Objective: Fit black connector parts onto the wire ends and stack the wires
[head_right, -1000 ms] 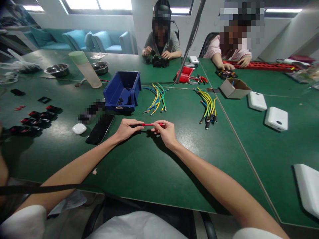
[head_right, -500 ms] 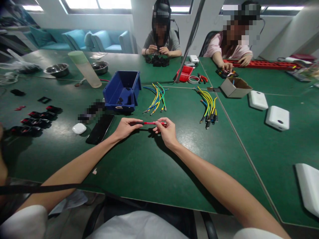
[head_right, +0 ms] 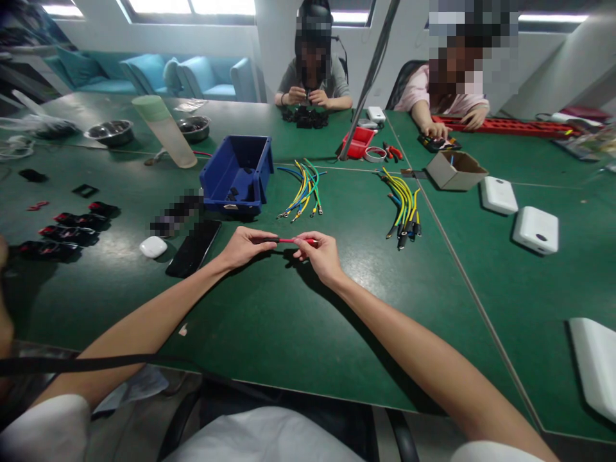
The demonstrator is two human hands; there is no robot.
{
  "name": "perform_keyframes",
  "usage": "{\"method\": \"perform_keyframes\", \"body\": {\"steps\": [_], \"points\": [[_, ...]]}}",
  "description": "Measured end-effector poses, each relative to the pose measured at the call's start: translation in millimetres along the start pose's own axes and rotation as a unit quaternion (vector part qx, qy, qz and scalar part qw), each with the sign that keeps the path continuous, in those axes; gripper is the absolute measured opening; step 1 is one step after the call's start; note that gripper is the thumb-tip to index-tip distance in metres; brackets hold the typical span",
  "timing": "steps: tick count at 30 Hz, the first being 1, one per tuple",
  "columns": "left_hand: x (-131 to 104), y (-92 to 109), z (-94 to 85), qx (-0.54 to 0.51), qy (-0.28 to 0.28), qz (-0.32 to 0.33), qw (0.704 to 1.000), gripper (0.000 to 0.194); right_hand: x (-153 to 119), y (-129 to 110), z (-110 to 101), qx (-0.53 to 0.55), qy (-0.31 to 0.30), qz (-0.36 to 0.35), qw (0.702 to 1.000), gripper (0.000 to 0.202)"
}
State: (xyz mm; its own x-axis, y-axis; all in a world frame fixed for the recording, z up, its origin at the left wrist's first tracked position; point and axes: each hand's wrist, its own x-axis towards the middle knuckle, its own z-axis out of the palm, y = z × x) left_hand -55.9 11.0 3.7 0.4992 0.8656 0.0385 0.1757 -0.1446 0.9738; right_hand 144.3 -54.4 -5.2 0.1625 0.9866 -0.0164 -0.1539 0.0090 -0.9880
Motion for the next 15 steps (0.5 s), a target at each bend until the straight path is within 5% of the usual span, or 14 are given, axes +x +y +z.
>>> {"method": "perform_keyframes", "body": {"steps": [15], "points": [[-0.6, 1.8, 4.2, -0.104, -0.01, -0.016, 0.994, 0.043, 1.1, -4.4, -2.1, -0.082, -0.041, -0.004, 0.996, 0.037]]}}
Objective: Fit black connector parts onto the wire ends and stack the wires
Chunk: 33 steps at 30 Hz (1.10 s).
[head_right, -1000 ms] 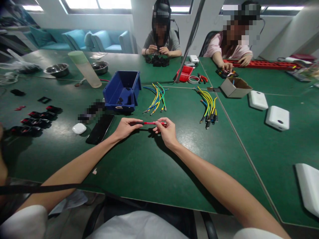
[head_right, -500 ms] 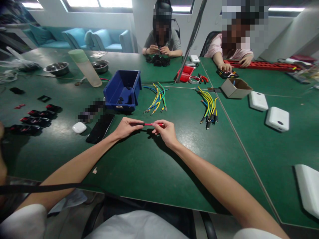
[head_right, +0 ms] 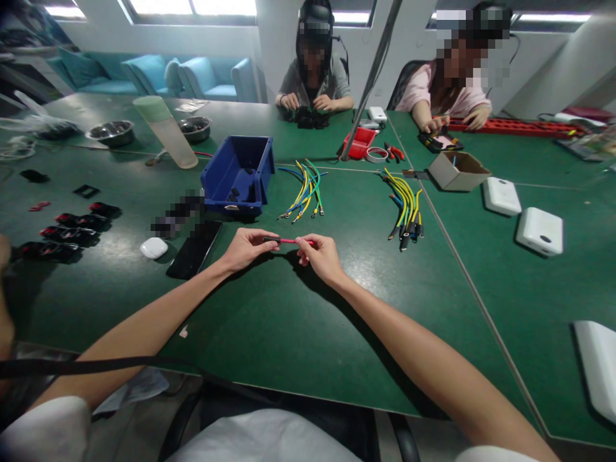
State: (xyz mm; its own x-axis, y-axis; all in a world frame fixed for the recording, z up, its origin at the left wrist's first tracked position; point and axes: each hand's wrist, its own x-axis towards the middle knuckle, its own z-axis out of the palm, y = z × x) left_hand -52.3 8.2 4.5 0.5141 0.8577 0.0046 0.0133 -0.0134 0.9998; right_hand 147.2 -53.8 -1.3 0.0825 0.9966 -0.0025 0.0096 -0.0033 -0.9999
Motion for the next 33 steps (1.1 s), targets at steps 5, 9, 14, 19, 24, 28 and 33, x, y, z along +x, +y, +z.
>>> {"method": "perform_keyframes", "body": {"steps": [5, 9, 14, 19, 24, 28, 33], "points": [[-1.1, -2.7, -0.3, 0.012, -0.006, -0.011, 1.0, 0.043, 0.8, 2.4, -1.8, 0.004, -0.006, -0.005, 1.0, 0.033], [-1.4, -3.9, -1.6, 0.01, -0.008, -0.014, 1.0, 0.045, 1.1, 3.3, -2.1, 0.014, -0.013, -0.006, 1.0, 0.033], [-2.5, -4.0, -0.7, 0.004, -0.012, -0.013, 1.0, 0.043, -0.1, 0.4, -0.9, 0.003, -0.008, 0.002, 1.0, 0.033], [-3.6, -2.1, 0.6, 0.017, -0.011, -0.009, 1.0, 0.043, -1.0, -1.2, -1.0, -0.002, -0.018, 0.021, 1.0, 0.037], [-4.9, 0.7, 1.0, 0.038, -0.019, -0.017, 0.999, 0.043, -0.8, -3.0, -1.5, 0.014, -0.023, 0.021, 0.999, 0.035], [-5.1, 2.4, 0.2, 0.028, -0.027, -0.023, 0.999, 0.041, -1.6, -5.9, -1.1, 0.028, -0.03, 0.016, 0.999, 0.032], [-4.0, 2.7, -1.4, 0.025, -0.038, -0.026, 0.999, 0.039, -1.5, -3.3, -1.7, 0.022, -0.031, 0.013, 0.999, 0.028]]}}
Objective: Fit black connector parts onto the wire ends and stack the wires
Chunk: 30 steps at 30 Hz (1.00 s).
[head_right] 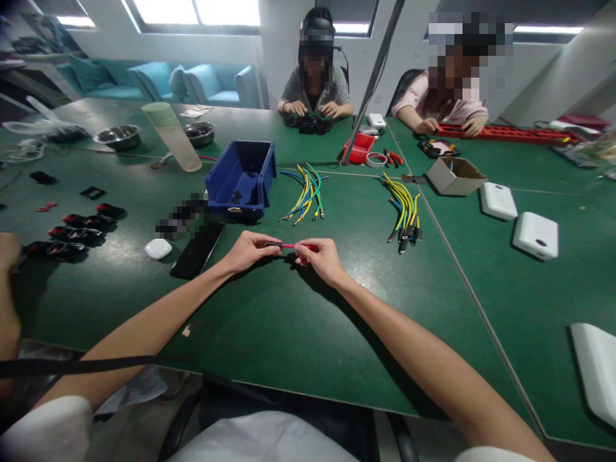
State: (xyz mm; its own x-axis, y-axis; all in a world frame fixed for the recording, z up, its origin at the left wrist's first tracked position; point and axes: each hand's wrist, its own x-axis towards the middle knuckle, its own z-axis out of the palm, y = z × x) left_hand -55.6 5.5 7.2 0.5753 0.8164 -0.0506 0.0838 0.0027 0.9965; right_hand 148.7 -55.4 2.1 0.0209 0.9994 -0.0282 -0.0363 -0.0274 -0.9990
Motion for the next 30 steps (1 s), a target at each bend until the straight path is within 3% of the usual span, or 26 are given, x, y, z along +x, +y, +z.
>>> {"method": "perform_keyframes", "body": {"steps": [10, 17, 30], "points": [[-1.4, 0.6, 0.4, 0.047, -0.009, 0.011, 0.999, 0.039, -0.4, 3.8, 0.7, -0.1, -0.017, -0.005, 0.995, 0.04], [-0.6, 1.0, 0.7, 0.008, -0.021, -0.002, 1.0, 0.041, 2.0, 5.2, -2.0, -0.065, -0.031, -0.012, 0.997, 0.036], [-0.7, 0.3, -0.1, 0.034, -0.033, -0.01, 0.999, 0.04, 1.1, 6.6, -1.5, -0.059, -0.017, -0.021, 0.998, 0.032]]}}
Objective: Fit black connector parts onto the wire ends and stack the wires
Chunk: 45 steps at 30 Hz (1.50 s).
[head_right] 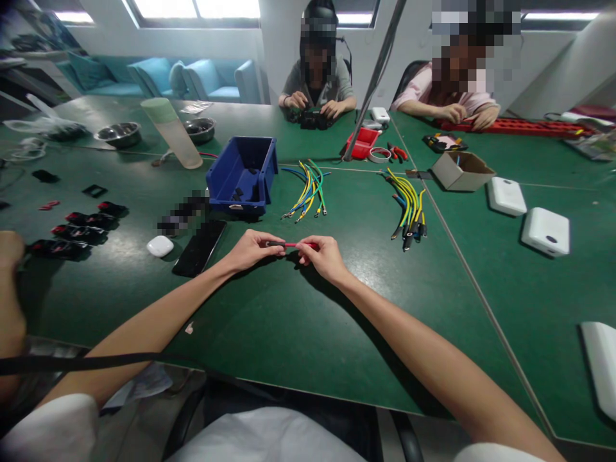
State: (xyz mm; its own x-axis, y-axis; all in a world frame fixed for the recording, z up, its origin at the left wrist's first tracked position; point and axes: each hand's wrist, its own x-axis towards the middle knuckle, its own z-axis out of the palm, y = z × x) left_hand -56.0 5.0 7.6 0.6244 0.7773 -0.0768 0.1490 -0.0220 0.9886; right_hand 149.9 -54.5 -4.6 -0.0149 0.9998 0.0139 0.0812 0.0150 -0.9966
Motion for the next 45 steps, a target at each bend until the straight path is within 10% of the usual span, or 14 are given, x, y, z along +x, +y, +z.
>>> {"method": "perform_keyframes", "body": {"steps": [45], "points": [[0.8, 4.4, 3.6, 0.029, 0.023, -0.006, 0.999, 0.041, 4.0, -1.9, 0.3, 0.064, 0.012, 0.024, 0.998, 0.034]]}}
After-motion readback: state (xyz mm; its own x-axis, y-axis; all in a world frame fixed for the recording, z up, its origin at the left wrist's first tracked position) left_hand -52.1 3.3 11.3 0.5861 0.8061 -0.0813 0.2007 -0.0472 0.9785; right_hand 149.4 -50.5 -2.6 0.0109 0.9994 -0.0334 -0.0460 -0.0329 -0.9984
